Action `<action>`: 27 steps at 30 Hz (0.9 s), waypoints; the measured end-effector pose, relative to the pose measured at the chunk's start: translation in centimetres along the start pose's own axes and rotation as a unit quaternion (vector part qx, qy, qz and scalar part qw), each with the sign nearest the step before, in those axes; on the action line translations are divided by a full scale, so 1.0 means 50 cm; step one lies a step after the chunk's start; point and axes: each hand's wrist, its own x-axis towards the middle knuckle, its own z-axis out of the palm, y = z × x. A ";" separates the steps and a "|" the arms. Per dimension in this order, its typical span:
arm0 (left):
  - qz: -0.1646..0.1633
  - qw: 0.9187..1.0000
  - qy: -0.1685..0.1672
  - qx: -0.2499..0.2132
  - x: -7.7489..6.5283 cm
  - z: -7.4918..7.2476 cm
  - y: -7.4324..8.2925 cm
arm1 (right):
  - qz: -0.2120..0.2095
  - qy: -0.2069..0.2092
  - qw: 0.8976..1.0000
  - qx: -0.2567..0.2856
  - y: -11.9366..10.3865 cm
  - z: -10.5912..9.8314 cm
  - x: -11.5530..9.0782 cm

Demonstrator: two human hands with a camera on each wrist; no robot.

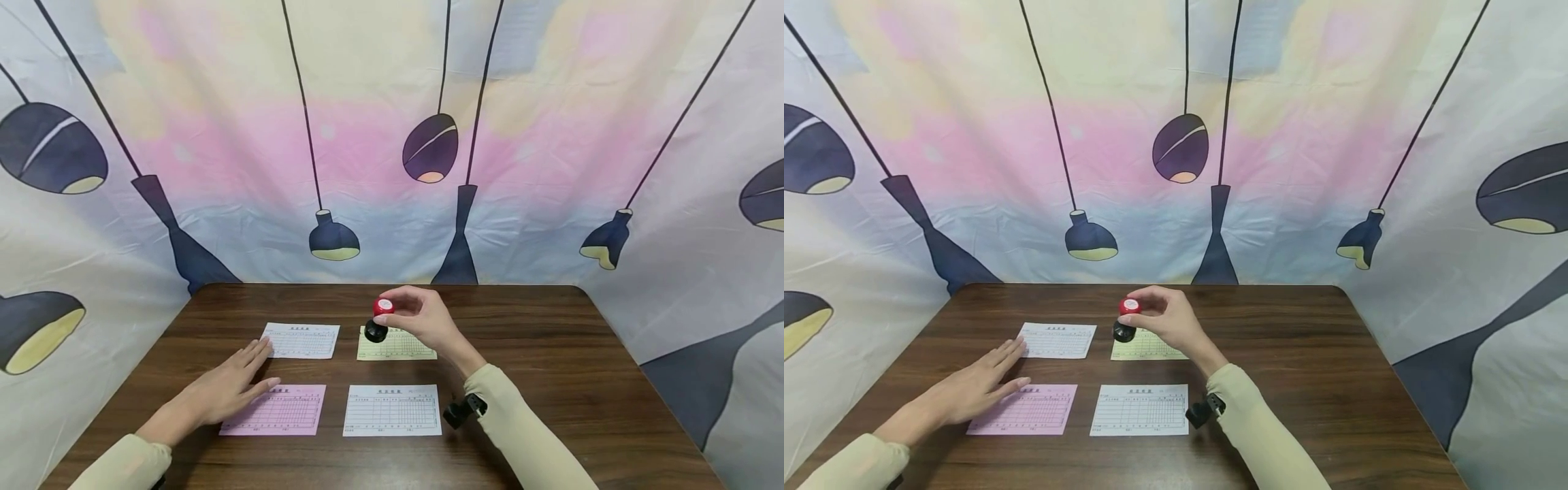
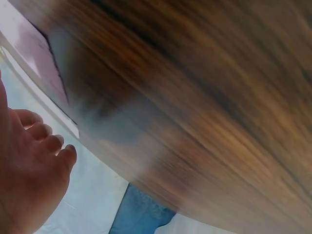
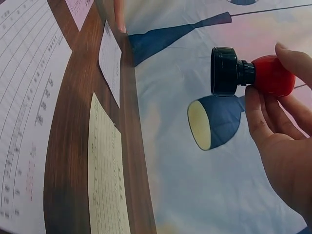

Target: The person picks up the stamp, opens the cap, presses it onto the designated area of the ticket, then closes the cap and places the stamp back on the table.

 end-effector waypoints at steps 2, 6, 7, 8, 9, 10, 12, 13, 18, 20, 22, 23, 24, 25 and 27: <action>0.001 1.000 -0.005 0.002 0.001 0.001 -0.007 | 0.000 -0.002 1.000 -0.005 0.003 0.008 0.008; 0.004 1.000 -0.008 0.008 0.000 0.003 -0.016 | -0.001 -0.010 1.000 -0.009 0.009 0.025 0.025; 0.005 1.000 -0.009 0.009 0.000 0.003 -0.017 | -0.001 -0.012 1.000 -0.010 0.011 0.029 0.029; 0.006 1.000 -0.009 0.010 0.000 0.004 -0.018 | 0.000 -0.013 1.000 -0.012 0.012 0.034 0.032; 0.007 1.000 -0.011 0.011 -0.001 0.004 -0.019 | 0.001 -0.014 1.000 -0.014 0.013 0.038 0.036; 0.008 1.000 -0.011 0.012 -0.001 0.005 -0.019 | 0.003 -0.015 1.000 -0.016 0.015 0.042 0.039; 0.008 1.000 -0.013 0.012 -0.001 0.006 -0.019 | 0.006 -0.014 1.000 -0.018 0.018 0.050 0.046; 0.008 1.000 -0.013 0.013 -0.001 0.007 -0.020 | 0.008 -0.013 1.000 -0.021 0.020 0.054 0.049; 0.015 1.000 -0.011 0.019 0.000 0.012 -0.020 | 0.015 -0.019 0.999 -0.023 0.031 0.074 0.065; 0.017 1.000 -0.008 0.020 0.001 0.013 -0.021 | 0.018 -0.022 0.999 -0.023 0.036 0.081 0.070; 0.018 1.000 -0.006 0.021 0.002 0.013 -0.022 | 0.020 -0.026 0.999 -0.024 0.041 0.088 0.075; 0.017 1.000 -0.006 0.019 0.002 0.013 -0.022 | 0.022 -0.028 0.999 -0.023 0.044 0.092 0.077; 0.015 1.000 -0.005 0.017 0.002 0.013 -0.023 | 0.023 -0.029 0.999 -0.022 0.047 0.095 0.079; 0.014 1.000 -0.006 0.015 0.002 0.013 -0.024 | 0.025 -0.030 0.999 -0.024 0.050 0.099 0.081; 0.010 1.000 -0.009 0.011 0.002 0.012 -0.025 | 0.028 -0.030 0.999 -0.030 0.056 0.105 0.084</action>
